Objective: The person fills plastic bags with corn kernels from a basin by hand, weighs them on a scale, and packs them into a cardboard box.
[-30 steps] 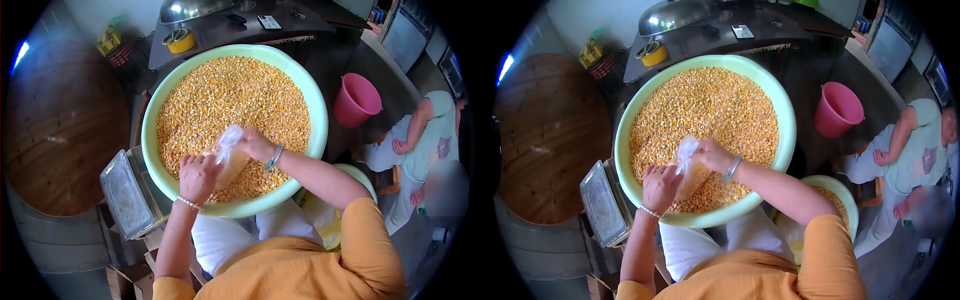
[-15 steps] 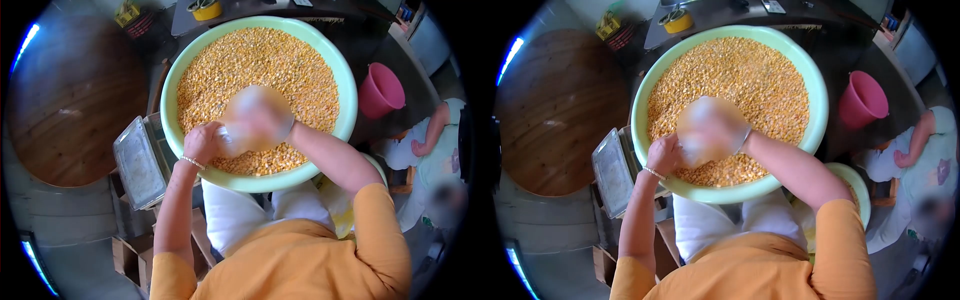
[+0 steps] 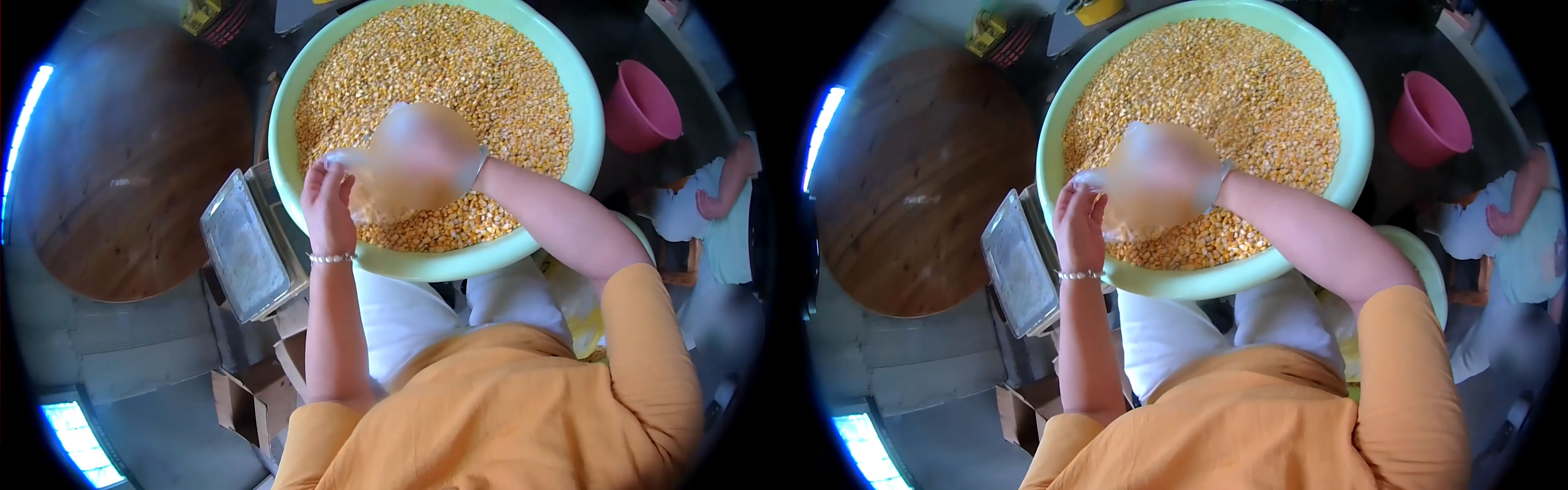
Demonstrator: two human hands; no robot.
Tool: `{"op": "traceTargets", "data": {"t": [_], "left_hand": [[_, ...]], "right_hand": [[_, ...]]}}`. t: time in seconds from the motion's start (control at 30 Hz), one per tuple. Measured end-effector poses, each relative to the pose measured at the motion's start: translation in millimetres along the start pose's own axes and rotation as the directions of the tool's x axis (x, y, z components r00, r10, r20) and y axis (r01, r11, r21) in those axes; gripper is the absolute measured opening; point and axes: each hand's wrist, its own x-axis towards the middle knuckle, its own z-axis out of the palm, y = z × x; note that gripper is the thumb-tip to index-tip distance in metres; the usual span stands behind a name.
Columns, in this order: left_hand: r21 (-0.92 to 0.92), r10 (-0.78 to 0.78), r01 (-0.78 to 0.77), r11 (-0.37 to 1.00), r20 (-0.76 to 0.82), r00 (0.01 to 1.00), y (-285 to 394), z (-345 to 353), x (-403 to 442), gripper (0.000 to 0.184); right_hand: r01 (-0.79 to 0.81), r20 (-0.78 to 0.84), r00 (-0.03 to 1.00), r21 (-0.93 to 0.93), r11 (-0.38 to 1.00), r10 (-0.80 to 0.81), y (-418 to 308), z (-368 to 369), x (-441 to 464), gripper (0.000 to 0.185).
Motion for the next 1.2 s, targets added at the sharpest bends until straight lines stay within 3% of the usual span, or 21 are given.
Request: {"op": "traceTargets", "data": {"t": [0.07, 0.13, 0.17, 0.27, 0.3, 0.33, 0.4, 0.43, 0.47, 0.53, 0.6, 0.67, 0.73, 0.8, 0.83, 0.93, 0.97, 1.07, 1.1, 1.13, 1.2], "left_hand": [[0.162, 0.111, -0.143, 0.976, 0.194, 0.975, -12, 3, -4, 0.031], [0.554, 0.180, -0.264, 0.790, 0.202, 0.963, -26, -2, 2, 0.036], [0.629, 0.196, -0.268, 0.729, 0.183, 0.963, -34, -6, 8, 0.030], [0.534, 0.096, -0.125, 0.836, 0.083, 0.992, -39, -16, 22, 0.019], [0.452, 0.212, -0.215, 0.865, 0.059, 0.975, -26, 5, 11, 0.017], [0.362, 0.261, -0.270, 0.892, 0.076, 0.962, -28, 8, 19, 0.016], [0.145, 0.216, -0.223, 0.964, 0.062, 0.974, -24, 26, 21, 0.019], [0.013, 0.196, -0.197, 0.980, 0.058, 0.979, -23, 35, 23, 0.018], [-0.111, 0.163, -0.156, 0.981, 0.055, 0.985, -22, 45, 26, 0.018], [-0.151, 0.099, -0.087, 0.985, 0.073, 0.992, -18, 49, 28, 0.019], [-0.099, 0.058, -0.040, 0.994, 0.190, 0.980, -23, 34, 28, 0.026], [-0.270, -0.095, 0.195, 0.943, 0.341, 0.935, -18, 32, 19, 0.030], [-0.125, -0.119, 0.185, 0.975, 0.408, 0.905, -19, 26, 15, 0.039], [0.004, -0.169, 0.192, 0.981, 0.489, 0.856, -14, 15, 8, 0.041], [0.189, -0.217, 0.144, 0.971, 0.455, 0.864, -12, 14, 9, 0.041], [0.284, -0.130, -0.051, 0.957, 0.582, 0.803, -4, 30, 4, 0.039], [0.304, -0.116, -0.039, 0.952, 0.475, 0.872, -3, 42, -1, 0.022], [0.338, -0.155, 0.028, 0.941, 0.355, 0.922, -26, 30, 20, 0.010], [0.220, -0.126, 0.061, 0.974, 0.293, 0.948, -33, 35, 19, 0.017], [0.127, -0.145, 0.106, 0.986, 0.352, 0.925, -35, 31, 21, 0.018], [-0.051, -0.190, 0.198, 0.979, 0.120, 0.974, -8, 65, -1, 0.021]], "right_hand": [[-0.061, -0.043, 0.997, 0.028, 0.998, 0.062, -2, 1, -2, 0.017], [0.001, -0.057, 0.998, 0.025, 1.000, 0.001, -5, 6, -2, 0.017], [0.031, -0.063, 0.998, 0.025, 0.999, -0.030, -5, 7, -1, 0.017], [0.099, 0.059, 0.994, -0.061, 0.993, -0.096, 31, -11, 16, 0.017], [0.025, 0.084, 0.996, 0.151, 0.988, -0.038, 25, -7, 10, 0.017], [0.011, 0.073, 0.997, 0.142, 0.990, -0.022, 16, -5, 1, 0.015], [-0.014, 0.063, 0.998, 0.101, 0.995, 0.008, -7, 1, -16, 0.028], [0.165, 0.050, 0.983, 0.179, 0.970, -0.177, 17, -2, -8, 0.029], [0.377, 0.083, 0.919, 0.091, 0.922, -0.384, 9, -5, -14, 0.029], [0.395, 0.132, 0.909, 0.030, 0.918, -0.395, 8, -7, -18, 0.029], [0.366, 0.154, 0.919, 0.014, 0.931, -0.363, 16, -11, -18, 0.029], [0.372, 0.143, 0.917, 0.024, 0.928, -0.372, 19, -13, -13, 0.029], [0.291, 0.040, 0.955, 0.082, 0.953, -0.295, 15, -6, -7, 0.029], [-0.098, -0.093, 0.986, 0.330, 0.939, 0.136, -13, 2, -11, 0.019], [-0.069, -0.122, 0.986, 0.331, 0.941, 0.116, -13, 6, -11, 0.017], [0.078, -0.191, 0.981, 0.164, 0.983, -0.046, -19, 8, -12, 0.014], [0.135, -0.203, 0.973, 0.093, 0.987, -0.114, -20, 9, -13, 0.015], [0.030, -0.233, 0.972, -0.021, 0.999, -0.034, 9, 4, 4, 0.016], [0.026, -0.259, 0.966, 0.050, 0.998, -0.012, -15, 12, -11, 0.017], [-0.001, -0.179, 0.984, 0.069, 0.998, 0.013, -13, 7, -8, 0.018], [0.047, -0.225, 0.974, 0.122, 0.991, -0.019, -17, 8, -10, 0.018]]}}
